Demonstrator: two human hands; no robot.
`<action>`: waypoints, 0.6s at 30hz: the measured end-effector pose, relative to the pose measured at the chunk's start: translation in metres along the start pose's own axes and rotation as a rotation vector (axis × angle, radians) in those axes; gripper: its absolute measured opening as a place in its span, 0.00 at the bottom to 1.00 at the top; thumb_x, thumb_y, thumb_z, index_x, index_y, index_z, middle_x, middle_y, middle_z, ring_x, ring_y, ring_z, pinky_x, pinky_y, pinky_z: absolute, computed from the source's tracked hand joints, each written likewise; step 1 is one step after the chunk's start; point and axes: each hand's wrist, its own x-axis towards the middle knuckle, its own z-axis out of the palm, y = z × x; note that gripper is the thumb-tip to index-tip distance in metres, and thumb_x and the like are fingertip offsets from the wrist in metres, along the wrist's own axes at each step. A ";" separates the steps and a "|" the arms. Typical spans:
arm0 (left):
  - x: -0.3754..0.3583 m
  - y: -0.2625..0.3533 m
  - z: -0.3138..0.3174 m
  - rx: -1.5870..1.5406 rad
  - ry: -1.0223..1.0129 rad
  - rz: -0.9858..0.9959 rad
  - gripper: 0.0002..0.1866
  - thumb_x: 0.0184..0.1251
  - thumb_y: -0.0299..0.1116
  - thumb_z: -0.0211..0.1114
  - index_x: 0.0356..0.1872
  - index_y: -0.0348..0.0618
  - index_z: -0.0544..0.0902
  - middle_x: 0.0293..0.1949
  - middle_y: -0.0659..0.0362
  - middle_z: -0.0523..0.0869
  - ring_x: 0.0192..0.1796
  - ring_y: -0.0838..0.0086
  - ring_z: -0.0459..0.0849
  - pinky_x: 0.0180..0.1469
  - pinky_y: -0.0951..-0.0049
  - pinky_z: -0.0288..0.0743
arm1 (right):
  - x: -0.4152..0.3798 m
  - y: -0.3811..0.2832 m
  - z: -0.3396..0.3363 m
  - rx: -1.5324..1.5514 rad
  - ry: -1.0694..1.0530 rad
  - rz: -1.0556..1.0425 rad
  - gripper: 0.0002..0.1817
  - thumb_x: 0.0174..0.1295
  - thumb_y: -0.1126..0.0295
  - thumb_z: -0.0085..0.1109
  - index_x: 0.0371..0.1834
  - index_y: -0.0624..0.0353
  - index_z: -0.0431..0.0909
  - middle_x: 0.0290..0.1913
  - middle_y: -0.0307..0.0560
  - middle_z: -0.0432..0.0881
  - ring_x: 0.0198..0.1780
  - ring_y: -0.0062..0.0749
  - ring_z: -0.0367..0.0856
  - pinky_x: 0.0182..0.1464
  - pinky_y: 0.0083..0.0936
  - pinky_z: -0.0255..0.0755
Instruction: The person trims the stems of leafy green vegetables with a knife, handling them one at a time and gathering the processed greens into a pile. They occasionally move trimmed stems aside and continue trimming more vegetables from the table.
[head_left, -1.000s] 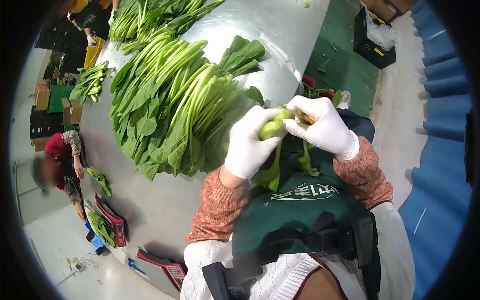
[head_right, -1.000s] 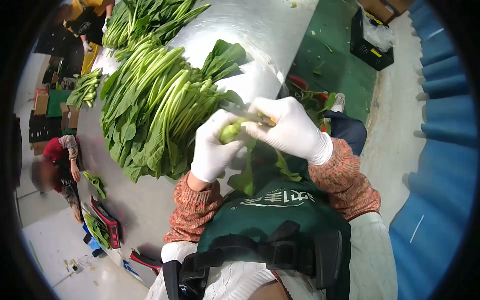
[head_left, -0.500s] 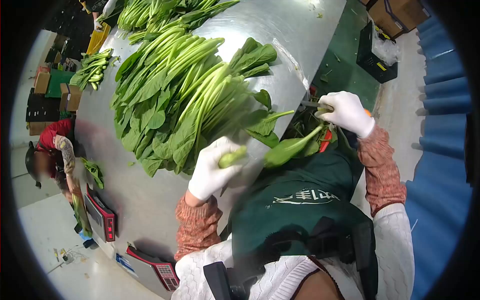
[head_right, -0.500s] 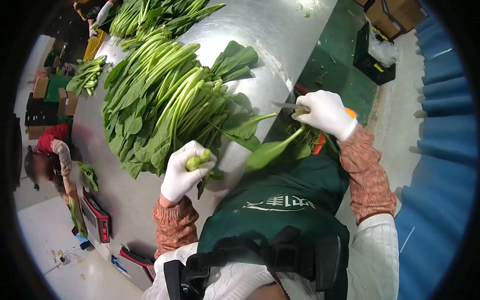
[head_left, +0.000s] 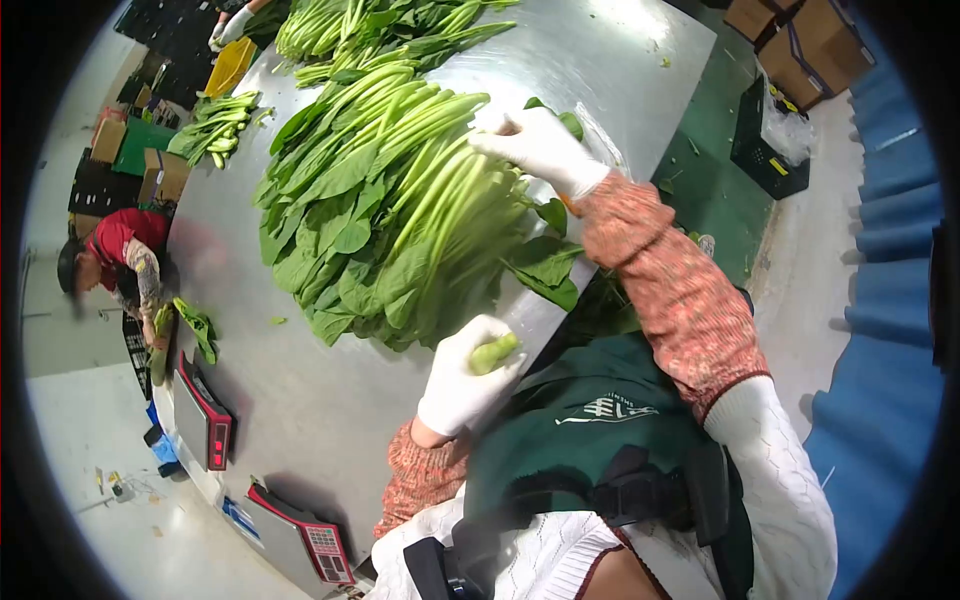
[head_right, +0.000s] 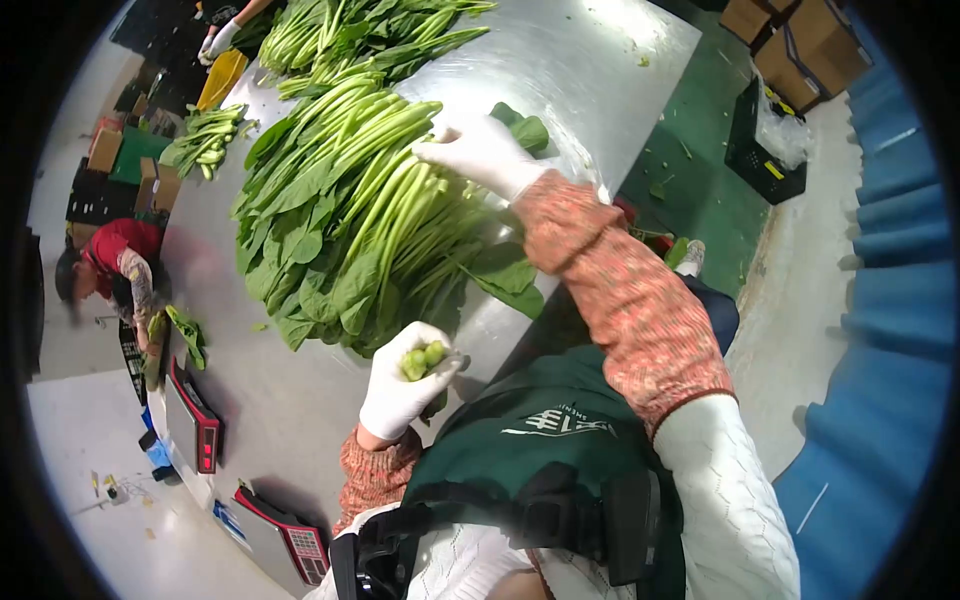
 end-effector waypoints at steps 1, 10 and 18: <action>-0.005 -0.001 -0.005 0.016 0.040 0.003 0.08 0.62 0.21 0.69 0.38 0.40 0.80 0.34 0.65 0.83 0.34 0.86 0.76 0.36 0.84 0.71 | -0.011 -0.026 -0.009 0.058 -0.057 0.193 0.18 0.61 0.57 0.70 0.38 0.63 0.82 0.30 0.36 0.80 0.32 0.16 0.76 0.35 0.20 0.71; 0.002 0.050 0.004 0.658 0.574 0.531 0.18 0.53 0.16 0.71 0.48 0.37 0.84 0.45 0.51 0.85 0.43 0.64 0.85 0.48 0.71 0.78 | -0.109 -0.063 -0.014 0.109 0.116 0.029 0.14 0.60 0.65 0.70 0.38 0.65 0.79 0.28 0.37 0.78 0.27 0.15 0.70 0.30 0.17 0.68; 0.048 0.043 0.033 0.822 0.273 0.498 0.26 0.45 0.25 0.75 0.51 0.39 0.82 0.45 0.50 0.85 0.44 0.56 0.85 0.47 0.65 0.79 | -0.159 -0.061 -0.034 0.048 -0.007 0.030 0.10 0.61 0.74 0.66 0.44 0.64 0.79 0.29 0.31 0.77 0.26 0.09 0.62 0.28 0.13 0.60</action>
